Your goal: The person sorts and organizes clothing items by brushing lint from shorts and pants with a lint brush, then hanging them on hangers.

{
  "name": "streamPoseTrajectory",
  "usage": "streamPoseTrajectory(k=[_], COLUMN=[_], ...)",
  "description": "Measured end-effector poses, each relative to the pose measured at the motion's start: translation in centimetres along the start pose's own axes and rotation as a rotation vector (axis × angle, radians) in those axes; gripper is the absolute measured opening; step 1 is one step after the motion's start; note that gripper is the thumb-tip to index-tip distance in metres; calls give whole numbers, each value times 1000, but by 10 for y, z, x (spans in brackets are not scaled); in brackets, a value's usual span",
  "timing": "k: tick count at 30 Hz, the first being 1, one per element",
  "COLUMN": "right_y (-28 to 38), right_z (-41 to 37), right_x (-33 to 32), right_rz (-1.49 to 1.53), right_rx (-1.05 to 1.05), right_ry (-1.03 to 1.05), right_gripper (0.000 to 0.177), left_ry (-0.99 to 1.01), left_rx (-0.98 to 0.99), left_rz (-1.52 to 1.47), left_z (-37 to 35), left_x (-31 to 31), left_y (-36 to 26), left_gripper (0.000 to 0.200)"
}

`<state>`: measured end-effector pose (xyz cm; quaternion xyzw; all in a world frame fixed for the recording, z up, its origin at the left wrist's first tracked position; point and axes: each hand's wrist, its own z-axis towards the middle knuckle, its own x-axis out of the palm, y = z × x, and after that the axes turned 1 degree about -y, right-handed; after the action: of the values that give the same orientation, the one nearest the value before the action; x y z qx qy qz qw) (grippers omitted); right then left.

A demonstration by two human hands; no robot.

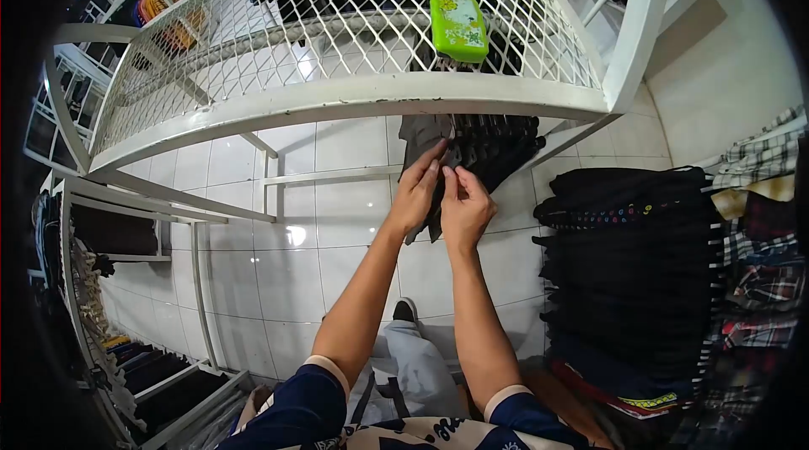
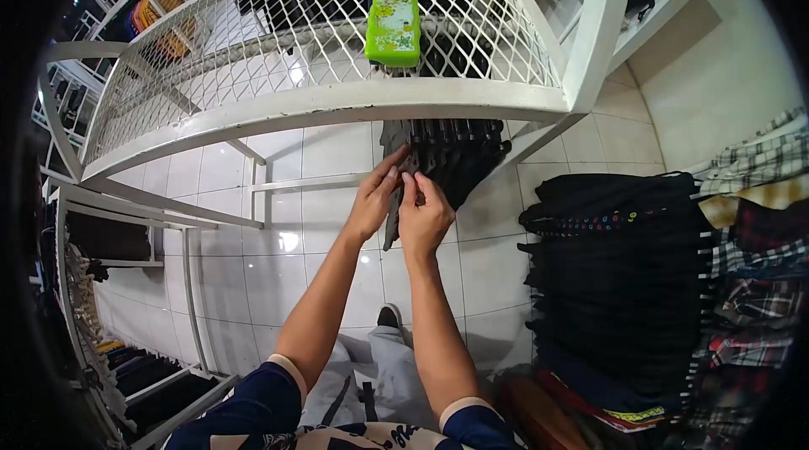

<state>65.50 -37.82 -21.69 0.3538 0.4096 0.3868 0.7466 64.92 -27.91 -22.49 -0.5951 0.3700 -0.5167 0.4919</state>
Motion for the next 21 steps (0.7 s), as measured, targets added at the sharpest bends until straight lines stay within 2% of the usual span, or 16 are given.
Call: streamPoseTrajectory(k=[2, 4, 6, 8, 10, 13, 17, 21], right_y=[-4, -9, -3, 11, 28, 48, 97, 176], right_z=[-6, -16, -29, -46, -66, -104, -143, -166], right_x=[-7, -18, -32, -50, -71, -85, -72, -33], right_rz=[-46, -110, -86, -56, 26, -14, 93, 200], right_rx=[30, 52, 72, 95, 214, 237, 198, 61], right_ry=[81, 210, 232, 270, 374, 463, 671, 937], right_gripper=[16, 16, 16, 17, 17, 16, 19, 16], left_ry=[42, 26, -38, -86, -116, -176, -298, -555], left_rx=[-12, -29, 3, -152, -195, -274, -353, -253], left_rz=[-37, 154, 186, 197, 192, 171, 199, 200], left_z=[-11, -31, -60, -98, -141, -208, -279, -330], left_x=[-8, -14, -16, -29, -44, -72, -120, -179], left_y=[14, 20, 16, 8, 0, -16, -64, -111], left_gripper=[44, 44, 43, 42, 42, 44, 49, 50])
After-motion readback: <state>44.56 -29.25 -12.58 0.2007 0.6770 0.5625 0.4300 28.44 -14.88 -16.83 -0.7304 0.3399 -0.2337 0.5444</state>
